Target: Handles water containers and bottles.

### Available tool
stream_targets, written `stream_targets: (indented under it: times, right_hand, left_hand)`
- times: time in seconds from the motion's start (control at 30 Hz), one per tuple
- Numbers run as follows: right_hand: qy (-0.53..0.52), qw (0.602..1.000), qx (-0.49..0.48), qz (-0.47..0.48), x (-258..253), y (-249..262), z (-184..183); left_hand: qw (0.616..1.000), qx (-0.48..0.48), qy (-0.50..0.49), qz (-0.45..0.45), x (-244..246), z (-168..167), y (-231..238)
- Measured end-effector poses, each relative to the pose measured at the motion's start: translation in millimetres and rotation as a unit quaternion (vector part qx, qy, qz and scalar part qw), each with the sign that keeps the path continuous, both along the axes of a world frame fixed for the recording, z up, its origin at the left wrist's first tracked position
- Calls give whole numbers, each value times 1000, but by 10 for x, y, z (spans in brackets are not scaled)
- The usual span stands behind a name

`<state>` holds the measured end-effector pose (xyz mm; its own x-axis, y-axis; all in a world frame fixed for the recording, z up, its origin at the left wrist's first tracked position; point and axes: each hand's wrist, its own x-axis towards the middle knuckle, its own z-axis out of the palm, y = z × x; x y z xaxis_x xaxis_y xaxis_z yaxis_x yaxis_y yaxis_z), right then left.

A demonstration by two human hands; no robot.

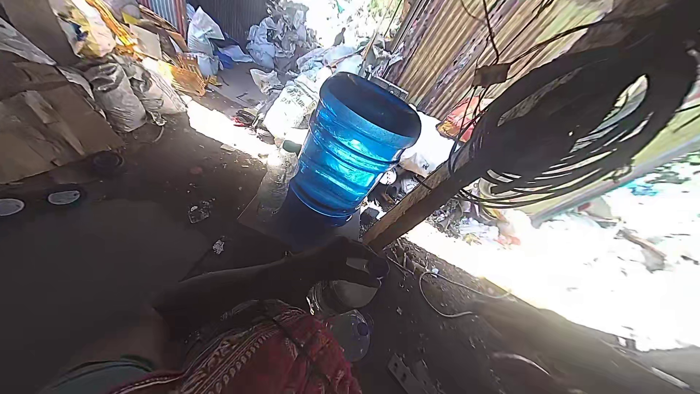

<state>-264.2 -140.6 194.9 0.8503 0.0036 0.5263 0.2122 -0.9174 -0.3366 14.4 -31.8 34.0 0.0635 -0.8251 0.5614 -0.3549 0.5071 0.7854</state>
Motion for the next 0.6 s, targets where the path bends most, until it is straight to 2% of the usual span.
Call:
stream_targets:
  times: [0.07,0.13,0.23,0.4,0.6]
  right_hand:
    - [25,990,-1,-140,253,-148,-358]
    - [81,982,63,-161,336,-367,-764]
    - [83,970,145,-175,439,-303,-1107]
    - [47,974,117,-189,575,-344,-1259]
    - [24,978,75,-193,692,-440,-1228]
  left_hand:
    - [1000,12,-5,17,9,288,-34]
    - [999,19,-23,35,31,557,-80]
    - [994,-46,-65,72,64,768,-221]
    - [977,-141,-94,133,169,813,-523]
    - [981,-65,-41,177,291,540,-657]
